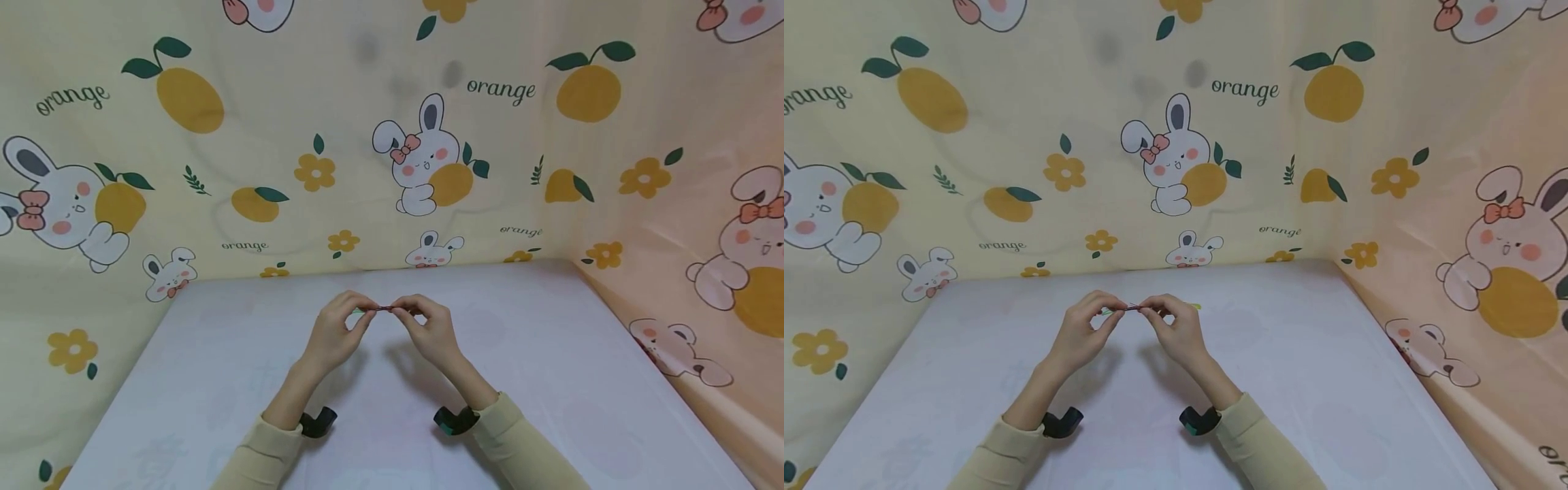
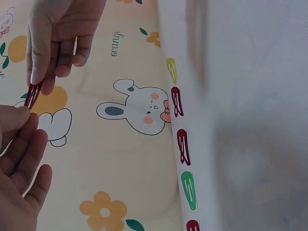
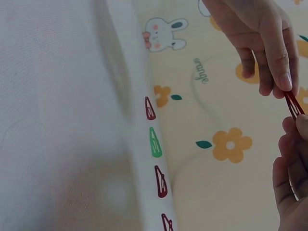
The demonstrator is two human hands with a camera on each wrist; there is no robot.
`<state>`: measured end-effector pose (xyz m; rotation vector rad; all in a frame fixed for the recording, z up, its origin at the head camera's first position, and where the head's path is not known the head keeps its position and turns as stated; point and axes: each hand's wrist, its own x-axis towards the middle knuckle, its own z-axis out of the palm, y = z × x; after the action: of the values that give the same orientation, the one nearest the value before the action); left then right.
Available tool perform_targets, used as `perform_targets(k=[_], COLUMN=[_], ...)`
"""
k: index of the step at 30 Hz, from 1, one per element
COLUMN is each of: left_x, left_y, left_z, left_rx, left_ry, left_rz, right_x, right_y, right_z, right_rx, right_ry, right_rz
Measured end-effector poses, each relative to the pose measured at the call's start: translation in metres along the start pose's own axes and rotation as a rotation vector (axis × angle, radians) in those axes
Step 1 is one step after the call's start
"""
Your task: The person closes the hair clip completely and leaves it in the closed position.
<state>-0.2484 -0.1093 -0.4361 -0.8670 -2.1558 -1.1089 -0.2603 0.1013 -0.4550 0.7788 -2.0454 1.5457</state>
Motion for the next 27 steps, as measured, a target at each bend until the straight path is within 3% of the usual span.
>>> perform_targets(k=[13, 22, 27], left_x=[-0.002, -0.005, -0.005], left_y=[0.003, 0.003, 0.004], left_z=[0.004, 0.005, 0.005], left_rx=[-0.031, -0.038, -0.054], left_ry=[0.018, 0.010, 0.007], left_rz=[-0.027, -0.083, -0.099], right_x=[-0.001, 0.002, 0.001], right_y=[-0.003, -0.037, -0.040], right_z=[0.002, 0.000, 0.000], right_rx=[-0.011, -0.003, -0.005], right_ry=[-0.001, -0.007, -0.006], right_rz=[-0.012, -0.058, -0.067])
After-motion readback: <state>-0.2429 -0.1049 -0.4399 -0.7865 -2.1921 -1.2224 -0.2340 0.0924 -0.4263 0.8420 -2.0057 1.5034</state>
